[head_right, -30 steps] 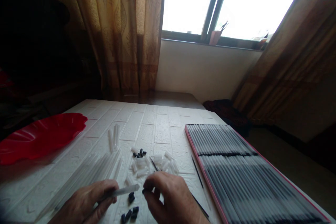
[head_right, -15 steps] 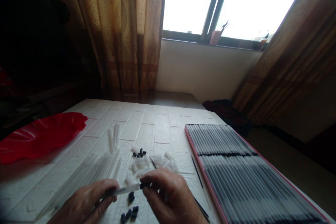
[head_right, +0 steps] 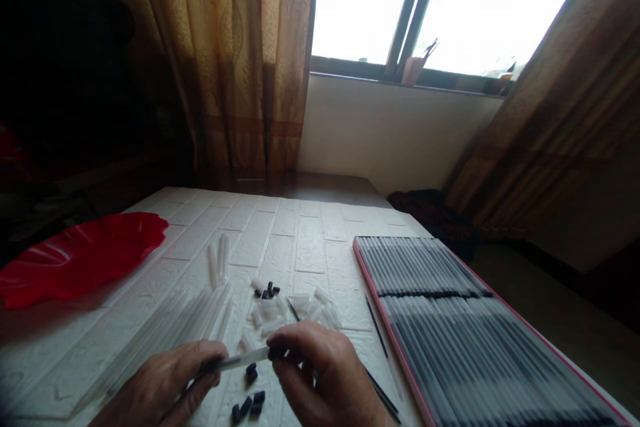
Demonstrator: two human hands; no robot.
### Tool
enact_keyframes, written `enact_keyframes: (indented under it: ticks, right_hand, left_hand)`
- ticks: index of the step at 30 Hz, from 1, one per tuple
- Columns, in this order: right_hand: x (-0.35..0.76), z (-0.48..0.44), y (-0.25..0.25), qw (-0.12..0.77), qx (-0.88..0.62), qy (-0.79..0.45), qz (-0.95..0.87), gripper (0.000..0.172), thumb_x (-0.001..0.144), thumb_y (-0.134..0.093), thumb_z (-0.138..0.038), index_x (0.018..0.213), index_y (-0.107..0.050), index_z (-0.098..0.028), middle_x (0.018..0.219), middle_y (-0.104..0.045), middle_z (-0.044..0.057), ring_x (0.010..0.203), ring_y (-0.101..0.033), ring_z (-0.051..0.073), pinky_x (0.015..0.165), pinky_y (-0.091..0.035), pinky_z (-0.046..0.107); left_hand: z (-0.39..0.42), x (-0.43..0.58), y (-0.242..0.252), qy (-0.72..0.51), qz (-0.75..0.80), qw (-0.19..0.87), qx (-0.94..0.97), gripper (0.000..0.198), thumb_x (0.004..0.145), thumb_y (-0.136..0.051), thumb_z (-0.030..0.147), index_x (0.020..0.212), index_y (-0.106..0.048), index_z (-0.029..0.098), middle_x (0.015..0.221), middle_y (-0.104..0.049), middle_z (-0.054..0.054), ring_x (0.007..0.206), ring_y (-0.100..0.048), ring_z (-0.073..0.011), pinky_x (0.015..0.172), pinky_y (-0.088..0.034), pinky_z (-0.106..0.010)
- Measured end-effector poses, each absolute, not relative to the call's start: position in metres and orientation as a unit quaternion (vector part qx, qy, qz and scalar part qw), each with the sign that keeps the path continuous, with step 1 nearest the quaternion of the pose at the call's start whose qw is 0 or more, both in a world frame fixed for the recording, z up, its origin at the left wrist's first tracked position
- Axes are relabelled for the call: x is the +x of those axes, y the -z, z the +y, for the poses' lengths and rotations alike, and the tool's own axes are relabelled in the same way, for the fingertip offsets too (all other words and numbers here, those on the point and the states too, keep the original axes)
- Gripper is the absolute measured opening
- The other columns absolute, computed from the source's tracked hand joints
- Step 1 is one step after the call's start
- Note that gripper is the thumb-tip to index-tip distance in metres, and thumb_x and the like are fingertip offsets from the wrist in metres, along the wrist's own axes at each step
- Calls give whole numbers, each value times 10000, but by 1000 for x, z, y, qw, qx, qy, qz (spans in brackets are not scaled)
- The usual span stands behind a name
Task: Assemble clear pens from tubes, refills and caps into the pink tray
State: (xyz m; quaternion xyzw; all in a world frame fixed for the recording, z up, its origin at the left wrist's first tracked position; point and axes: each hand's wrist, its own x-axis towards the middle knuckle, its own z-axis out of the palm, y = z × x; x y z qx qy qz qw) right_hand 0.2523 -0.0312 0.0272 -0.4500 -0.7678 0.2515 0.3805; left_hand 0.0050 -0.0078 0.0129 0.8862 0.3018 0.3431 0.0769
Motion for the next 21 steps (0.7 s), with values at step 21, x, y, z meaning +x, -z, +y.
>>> enact_keyframes:
  ticks: [21]
  right_hand:
    - [249,-32,-23,439,-467,-534,-552,188,873,-678,-374,962,-674,-208,794,-616,1,698,-570,137,643,-493,244]
  left_hand:
    - [-5,5,-11,-366,284,46,885,192,1056,-325,291,1050,-516,276,746,-732,22,625,-741,-153,557,-554,-160]
